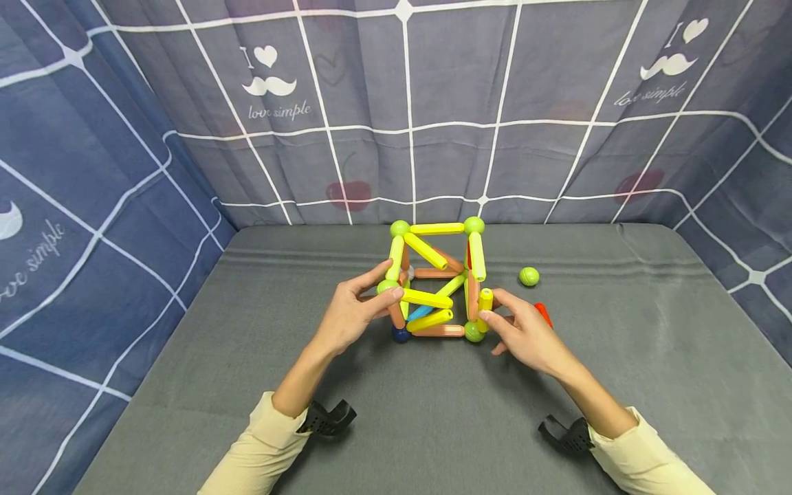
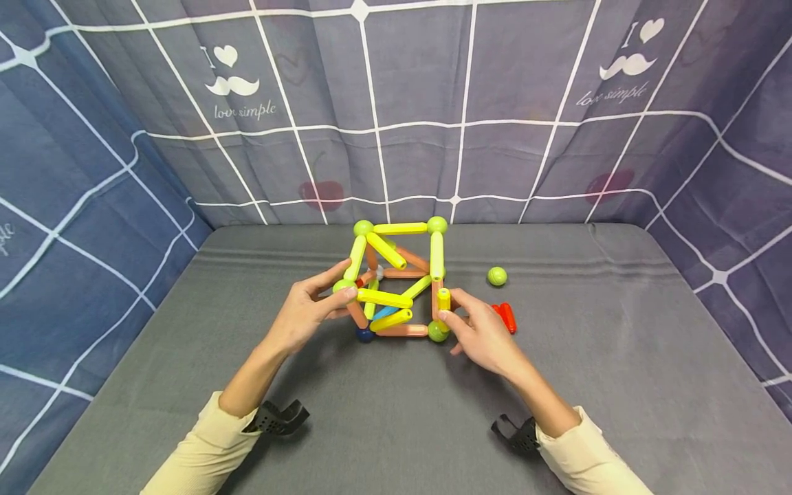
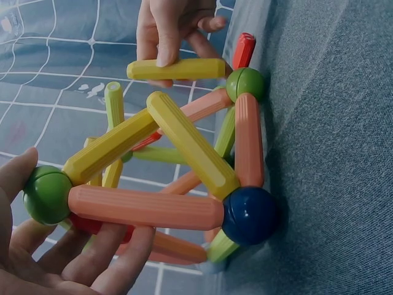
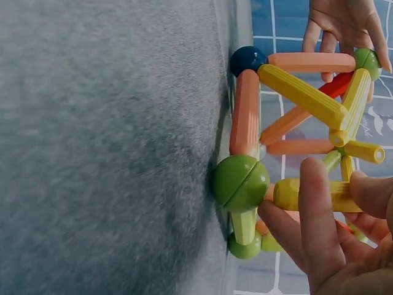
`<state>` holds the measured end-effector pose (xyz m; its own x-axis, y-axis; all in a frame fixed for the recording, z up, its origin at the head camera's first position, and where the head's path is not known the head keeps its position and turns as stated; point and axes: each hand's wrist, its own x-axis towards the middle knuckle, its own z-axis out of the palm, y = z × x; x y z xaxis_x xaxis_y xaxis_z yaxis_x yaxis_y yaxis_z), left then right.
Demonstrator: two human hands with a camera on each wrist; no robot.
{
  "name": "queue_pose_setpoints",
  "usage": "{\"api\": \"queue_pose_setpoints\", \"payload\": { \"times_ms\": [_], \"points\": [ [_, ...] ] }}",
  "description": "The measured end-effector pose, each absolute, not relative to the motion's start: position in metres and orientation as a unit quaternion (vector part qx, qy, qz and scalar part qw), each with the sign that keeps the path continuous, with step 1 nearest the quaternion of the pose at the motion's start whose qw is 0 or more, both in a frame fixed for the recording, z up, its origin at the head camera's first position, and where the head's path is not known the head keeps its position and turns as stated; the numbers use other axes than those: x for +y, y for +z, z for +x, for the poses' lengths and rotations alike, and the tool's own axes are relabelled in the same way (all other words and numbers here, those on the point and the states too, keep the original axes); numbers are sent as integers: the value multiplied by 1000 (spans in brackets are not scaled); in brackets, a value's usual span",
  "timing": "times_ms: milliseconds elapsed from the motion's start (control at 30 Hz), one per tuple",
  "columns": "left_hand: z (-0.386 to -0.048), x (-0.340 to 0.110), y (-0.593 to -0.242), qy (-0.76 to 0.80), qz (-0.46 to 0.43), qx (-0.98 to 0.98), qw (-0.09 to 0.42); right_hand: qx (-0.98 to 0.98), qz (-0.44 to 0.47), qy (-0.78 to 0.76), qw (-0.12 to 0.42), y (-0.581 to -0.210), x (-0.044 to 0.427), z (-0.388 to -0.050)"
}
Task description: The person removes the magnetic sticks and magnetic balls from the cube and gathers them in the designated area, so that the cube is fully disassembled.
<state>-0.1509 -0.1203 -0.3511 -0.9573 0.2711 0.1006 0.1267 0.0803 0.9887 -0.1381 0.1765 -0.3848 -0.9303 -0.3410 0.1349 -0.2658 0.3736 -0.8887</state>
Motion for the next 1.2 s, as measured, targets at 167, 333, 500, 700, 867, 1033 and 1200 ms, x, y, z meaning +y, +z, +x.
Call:
{"api": "queue_pose_setpoints", "payload": {
  "times_ms": [167, 333, 500, 700, 867, 1033, 1200],
  "points": [
    [-150, -120, -351, 664, 133, 734, 50, 828, -176, -532, 24, -382, 184, -131],
    [-150, -120, -351, 660, 132, 738, 51, 852, -150, -501, -5, -375, 205, -122],
    [-150, -120, -352, 658, 132, 739, 50, 873, -109, -475, -32, -373, 235, -114],
    [-150, -119, -352, 655, 131, 742, 51, 889, -92, -449, -17, -381, 262, -103],
    [-150, -119, -352, 655, 129, 743, 51, 890, -112, -441, 27, -391, 269, -87],
    [-149, -119, -352, 654, 132, 743, 49, 888, -126, -439, 59, -400, 267, -74],
    [-149, -119, -353, 654, 139, 742, 47, 892, -124, -427, 79, -403, 265, -74]
  ]
}}
